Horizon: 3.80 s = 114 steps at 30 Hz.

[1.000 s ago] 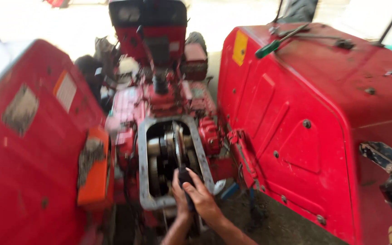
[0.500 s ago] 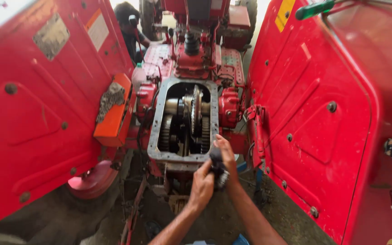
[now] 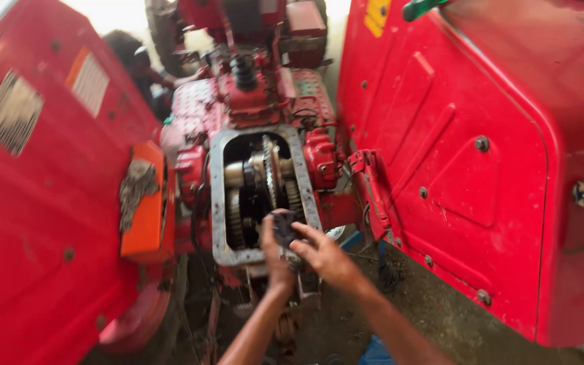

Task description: Repairing the transmission/gearbox assembly of a tractor using tools.

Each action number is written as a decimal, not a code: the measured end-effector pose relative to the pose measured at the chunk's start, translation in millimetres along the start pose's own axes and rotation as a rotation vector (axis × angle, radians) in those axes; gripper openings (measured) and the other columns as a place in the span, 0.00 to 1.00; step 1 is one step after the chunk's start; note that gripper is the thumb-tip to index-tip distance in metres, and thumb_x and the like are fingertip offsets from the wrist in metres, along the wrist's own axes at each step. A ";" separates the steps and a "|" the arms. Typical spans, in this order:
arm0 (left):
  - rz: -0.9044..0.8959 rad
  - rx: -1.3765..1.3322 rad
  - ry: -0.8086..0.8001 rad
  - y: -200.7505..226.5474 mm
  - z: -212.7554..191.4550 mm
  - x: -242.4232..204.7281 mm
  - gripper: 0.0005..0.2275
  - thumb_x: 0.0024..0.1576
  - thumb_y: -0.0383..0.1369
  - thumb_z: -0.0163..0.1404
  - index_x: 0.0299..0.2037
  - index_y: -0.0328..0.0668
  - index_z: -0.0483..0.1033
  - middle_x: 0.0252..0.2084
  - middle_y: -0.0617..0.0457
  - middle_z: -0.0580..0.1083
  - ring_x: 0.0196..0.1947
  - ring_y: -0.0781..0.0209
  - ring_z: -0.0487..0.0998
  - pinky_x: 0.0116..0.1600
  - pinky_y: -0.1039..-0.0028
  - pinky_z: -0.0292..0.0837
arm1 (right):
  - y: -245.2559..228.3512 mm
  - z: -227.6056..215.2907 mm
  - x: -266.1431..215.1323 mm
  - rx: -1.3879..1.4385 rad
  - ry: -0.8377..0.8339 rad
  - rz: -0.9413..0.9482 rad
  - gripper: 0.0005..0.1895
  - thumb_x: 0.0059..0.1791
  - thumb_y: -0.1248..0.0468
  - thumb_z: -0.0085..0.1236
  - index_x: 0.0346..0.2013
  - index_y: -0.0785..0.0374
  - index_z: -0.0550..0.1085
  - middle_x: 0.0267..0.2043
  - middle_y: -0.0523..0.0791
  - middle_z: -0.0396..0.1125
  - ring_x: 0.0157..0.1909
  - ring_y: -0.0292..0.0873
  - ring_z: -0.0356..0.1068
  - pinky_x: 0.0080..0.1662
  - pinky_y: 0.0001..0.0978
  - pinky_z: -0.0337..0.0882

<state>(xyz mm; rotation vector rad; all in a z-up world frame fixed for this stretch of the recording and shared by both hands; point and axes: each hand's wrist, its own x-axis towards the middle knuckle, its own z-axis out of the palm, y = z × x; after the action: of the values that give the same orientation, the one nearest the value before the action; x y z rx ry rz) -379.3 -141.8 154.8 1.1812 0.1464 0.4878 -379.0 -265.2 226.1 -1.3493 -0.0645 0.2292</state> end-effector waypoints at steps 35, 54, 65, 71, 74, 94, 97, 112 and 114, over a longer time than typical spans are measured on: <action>-0.544 0.182 -0.394 -21.2 -146.3 138.6 0.09 0.58 0.32 0.53 0.43 0.36 0.79 0.36 0.56 0.76 0.38 0.69 0.76 0.46 0.78 0.71 | 21.9 54.2 35.6 -0.178 0.110 0.152 0.10 0.49 0.64 0.56 0.43 0.63 0.70 0.25 0.41 0.67 0.18 0.33 0.63 0.22 0.28 0.67; -0.581 0.533 -0.591 -87.3 -138.4 156.8 0.17 0.57 0.42 0.56 0.43 0.33 0.82 0.34 0.52 0.80 0.34 0.65 0.79 0.40 0.73 0.73 | 137.3 97.6 80.0 -0.137 0.141 0.561 0.09 0.49 0.64 0.56 0.38 0.63 0.66 0.26 0.39 0.62 0.22 0.31 0.63 0.24 0.26 0.66; -0.630 0.680 -0.652 -123.2 -161.6 140.4 0.23 0.54 0.50 0.58 0.48 0.37 0.81 0.42 0.50 0.81 0.44 0.59 0.81 0.48 0.68 0.74 | 170.4 95.2 81.4 -0.149 0.263 0.660 0.11 0.48 0.64 0.56 0.42 0.66 0.67 0.29 0.43 0.64 0.27 0.34 0.66 0.25 0.30 0.70; -0.443 0.801 -0.631 -115.0 -162.2 134.4 0.17 0.50 0.37 0.53 0.49 0.41 0.80 0.42 0.44 0.81 0.44 0.49 0.83 0.50 0.64 0.76 | 207.9 88.0 75.7 -0.151 0.336 0.608 0.17 0.46 0.67 0.55 0.49 0.65 0.69 0.29 0.44 0.64 0.26 0.37 0.66 0.24 0.32 0.70; -0.342 0.787 -0.601 -118.8 -171.8 137.0 0.17 0.50 0.33 0.51 0.50 0.41 0.79 0.41 0.41 0.80 0.43 0.47 0.82 0.50 0.62 0.75 | 215.6 95.9 66.1 -0.126 0.388 0.603 0.19 0.47 0.63 0.57 0.52 0.63 0.69 0.30 0.42 0.65 0.26 0.36 0.66 0.24 0.30 0.69; 0.584 1.091 -0.939 -101.9 -207.3 206.2 0.04 0.51 0.24 0.51 0.35 0.41 0.74 0.33 0.49 0.74 0.41 0.48 0.76 0.50 0.59 0.71 | 265.3 191.7 84.6 -0.005 0.618 0.465 0.36 0.48 0.63 0.58 0.70 0.60 0.57 0.38 0.45 0.68 0.26 0.36 0.69 0.21 0.29 0.68; 0.618 1.056 -0.899 -109.0 -206.7 206.0 0.11 0.51 0.24 0.51 0.43 0.41 0.76 0.33 0.51 0.75 0.40 0.50 0.76 0.53 0.60 0.69 | 259.7 197.2 88.1 -0.065 0.634 0.426 0.38 0.49 0.62 0.58 0.71 0.60 0.55 0.38 0.45 0.68 0.27 0.36 0.69 0.21 0.28 0.69; 0.440 1.028 -0.884 -112.2 -208.4 212.0 0.16 0.51 0.27 0.53 0.51 0.37 0.75 0.35 0.49 0.76 0.41 0.50 0.76 0.54 0.59 0.69 | 249.4 137.0 132.3 -0.029 0.628 0.363 0.36 0.47 0.64 0.60 0.68 0.64 0.60 0.39 0.44 0.68 0.29 0.35 0.68 0.21 0.24 0.66; 0.435 1.026 -0.886 -111.4 -208.8 209.9 0.16 0.51 0.27 0.53 0.51 0.37 0.75 0.35 0.49 0.76 0.41 0.50 0.76 0.55 0.59 0.69 | 242.5 116.8 136.4 -0.023 0.619 0.381 0.36 0.46 0.65 0.60 0.68 0.65 0.60 0.39 0.45 0.69 0.29 0.35 0.68 0.22 0.24 0.66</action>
<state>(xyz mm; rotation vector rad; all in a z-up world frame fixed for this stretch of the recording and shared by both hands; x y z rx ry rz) -236.0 95.6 2.5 2.3544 -0.7231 0.1989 -297.4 -77.1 4.7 -1.3972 0.7140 0.1208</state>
